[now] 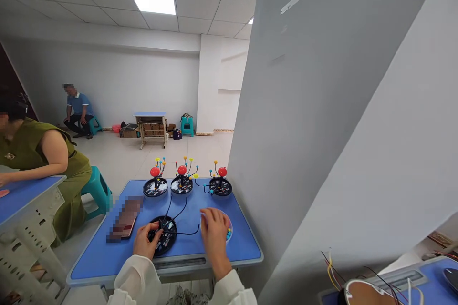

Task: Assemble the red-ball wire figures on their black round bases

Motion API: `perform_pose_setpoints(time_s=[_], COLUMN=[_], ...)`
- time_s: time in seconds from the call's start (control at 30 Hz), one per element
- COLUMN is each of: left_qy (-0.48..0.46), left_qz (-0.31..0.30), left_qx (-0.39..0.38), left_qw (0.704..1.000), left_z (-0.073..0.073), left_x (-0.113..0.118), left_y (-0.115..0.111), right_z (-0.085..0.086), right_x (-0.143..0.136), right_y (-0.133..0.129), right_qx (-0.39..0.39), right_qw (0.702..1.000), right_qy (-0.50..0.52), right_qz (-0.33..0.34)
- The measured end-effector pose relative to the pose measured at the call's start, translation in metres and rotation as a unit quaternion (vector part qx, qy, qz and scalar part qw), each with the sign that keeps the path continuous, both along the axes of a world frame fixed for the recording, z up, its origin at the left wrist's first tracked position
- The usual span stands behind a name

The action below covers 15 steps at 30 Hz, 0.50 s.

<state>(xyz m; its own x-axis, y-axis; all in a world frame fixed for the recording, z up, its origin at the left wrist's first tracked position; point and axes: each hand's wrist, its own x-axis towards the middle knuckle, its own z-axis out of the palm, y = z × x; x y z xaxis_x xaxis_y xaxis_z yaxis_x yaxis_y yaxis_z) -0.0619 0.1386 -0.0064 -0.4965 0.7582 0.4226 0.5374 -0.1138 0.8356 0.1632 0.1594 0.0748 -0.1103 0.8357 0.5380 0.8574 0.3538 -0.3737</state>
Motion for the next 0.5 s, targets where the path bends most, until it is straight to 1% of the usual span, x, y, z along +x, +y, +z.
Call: perform_pose_setpoints(time_s=[0.03, 0.1, 0.17, 0.23, 0.37, 0.5], left_qy=[0.001, 0.001, 0.001, 0.002, 0.010, 0.023], left_qz=[0.001, 0.004, 0.013, 0.029, 0.071, 0.095], left_qx=[0.003, 0.010, 0.020, 0.032, 0.066, 0.107], left_qw=[1.000, 1.000, 1.000, 0.999, 0.995, 0.989], left_z=[-0.001, -0.004, -0.006, -0.007, -0.006, 0.000], left_x=[-0.001, -0.002, -0.003, -0.004, -0.009, -0.013], left_y=[0.001, 0.003, 0.003, 0.000, -0.008, -0.016], right_z=[0.005, 0.012, 0.012, 0.008, 0.000, 0.000], right_x=[0.013, 0.034, 0.044, 0.046, 0.037, 0.032], right_y=[0.003, 0.007, 0.009, 0.009, 0.010, 0.014], right_qx=[-0.037, -0.071, -0.096, -0.119, -0.154, -0.178], right_qw=[0.999, 0.996, 0.993, 0.990, 0.982, 0.977], right_qy=[-0.016, -0.040, -0.062, -0.081, -0.105, -0.118], right_qz=[-0.020, -0.023, -0.012, -0.010, -0.022, -0.025])
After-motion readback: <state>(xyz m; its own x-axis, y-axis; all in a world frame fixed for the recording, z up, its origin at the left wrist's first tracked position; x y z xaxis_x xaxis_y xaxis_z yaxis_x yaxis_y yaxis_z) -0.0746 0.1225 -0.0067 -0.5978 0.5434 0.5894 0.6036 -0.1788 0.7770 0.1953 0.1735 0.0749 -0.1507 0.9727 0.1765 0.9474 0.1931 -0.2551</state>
